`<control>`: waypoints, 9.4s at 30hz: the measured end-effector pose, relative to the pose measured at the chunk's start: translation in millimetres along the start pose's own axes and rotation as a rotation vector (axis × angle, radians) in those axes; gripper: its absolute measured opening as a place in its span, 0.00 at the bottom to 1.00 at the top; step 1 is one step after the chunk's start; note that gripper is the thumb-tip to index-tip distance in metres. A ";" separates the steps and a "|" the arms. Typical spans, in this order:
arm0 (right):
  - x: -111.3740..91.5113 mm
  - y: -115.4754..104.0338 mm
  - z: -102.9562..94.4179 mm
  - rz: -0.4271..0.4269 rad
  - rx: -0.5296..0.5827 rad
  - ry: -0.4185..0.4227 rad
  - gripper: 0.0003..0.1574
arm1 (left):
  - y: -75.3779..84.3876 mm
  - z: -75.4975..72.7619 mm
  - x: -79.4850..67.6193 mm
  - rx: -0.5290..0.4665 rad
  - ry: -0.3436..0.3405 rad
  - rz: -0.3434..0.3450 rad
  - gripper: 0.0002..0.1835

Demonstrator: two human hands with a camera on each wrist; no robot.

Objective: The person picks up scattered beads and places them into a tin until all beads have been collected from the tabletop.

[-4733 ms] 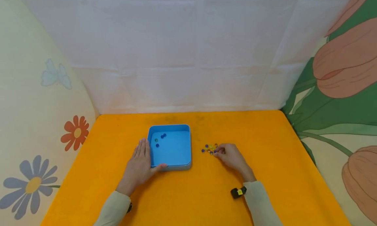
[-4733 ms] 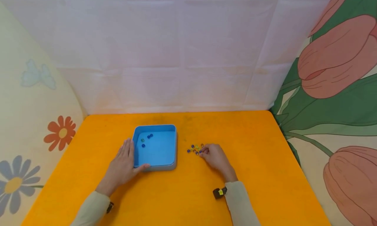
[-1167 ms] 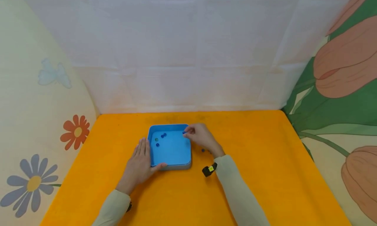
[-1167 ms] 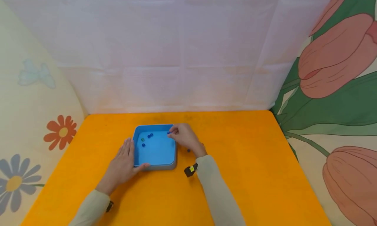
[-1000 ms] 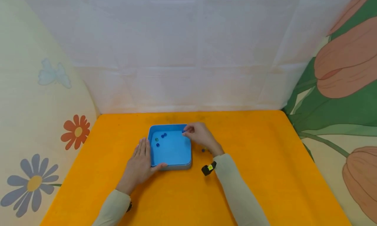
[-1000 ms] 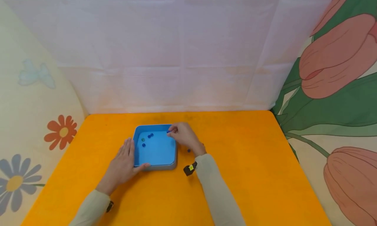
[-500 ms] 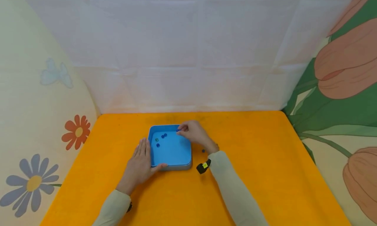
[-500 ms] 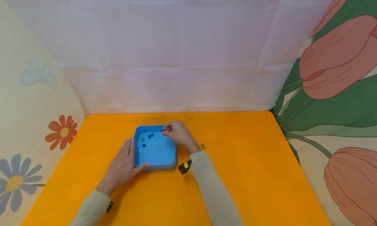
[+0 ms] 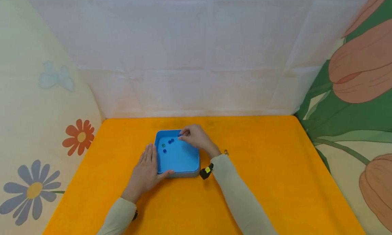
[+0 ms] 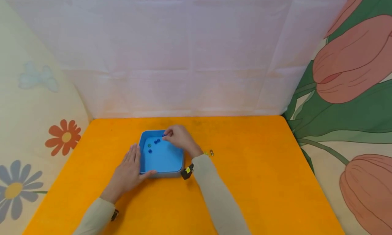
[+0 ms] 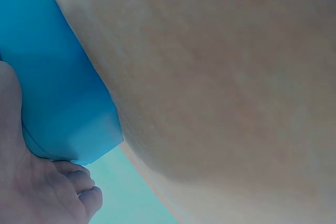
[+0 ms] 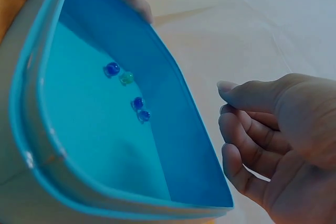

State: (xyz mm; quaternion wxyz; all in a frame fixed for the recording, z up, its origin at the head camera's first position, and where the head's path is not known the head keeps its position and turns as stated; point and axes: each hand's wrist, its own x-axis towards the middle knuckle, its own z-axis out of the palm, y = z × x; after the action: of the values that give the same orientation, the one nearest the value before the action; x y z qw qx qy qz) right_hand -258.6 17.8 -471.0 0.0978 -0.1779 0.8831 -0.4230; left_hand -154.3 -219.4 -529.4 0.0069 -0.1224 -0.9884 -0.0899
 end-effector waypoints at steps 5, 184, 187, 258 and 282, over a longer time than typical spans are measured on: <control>4.9 -1.2 4.6 -0.006 -0.001 -0.002 0.11 | -0.5 -0.4 0.1 0.010 0.001 0.002 0.69; -137.0 106.2 -30.6 0.230 -0.022 0.186 0.08 | 5.2 -7.6 -1.1 -0.006 -0.030 -0.007 0.70; -135.7 105.5 -30.3 0.227 -0.037 0.185 0.08 | 5.1 -7.5 -0.9 -0.005 -0.031 -0.006 0.71; -129.5 85.7 -28.2 0.196 -0.030 0.183 0.06 | 9.1 -11.3 -4.5 0.030 -0.002 0.004 0.68; -103.2 54.2 -37.0 0.165 -0.027 0.168 0.05 | 7.5 -8.2 -2.2 0.038 -0.012 -0.001 0.68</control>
State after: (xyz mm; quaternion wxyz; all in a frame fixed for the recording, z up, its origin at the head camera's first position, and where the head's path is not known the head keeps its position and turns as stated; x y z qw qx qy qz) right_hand -188.4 116.5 -488.0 0.0556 -0.0700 0.9054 -0.4151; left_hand -150.4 -214.2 -520.1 0.0035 -0.1223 -0.9900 -0.0706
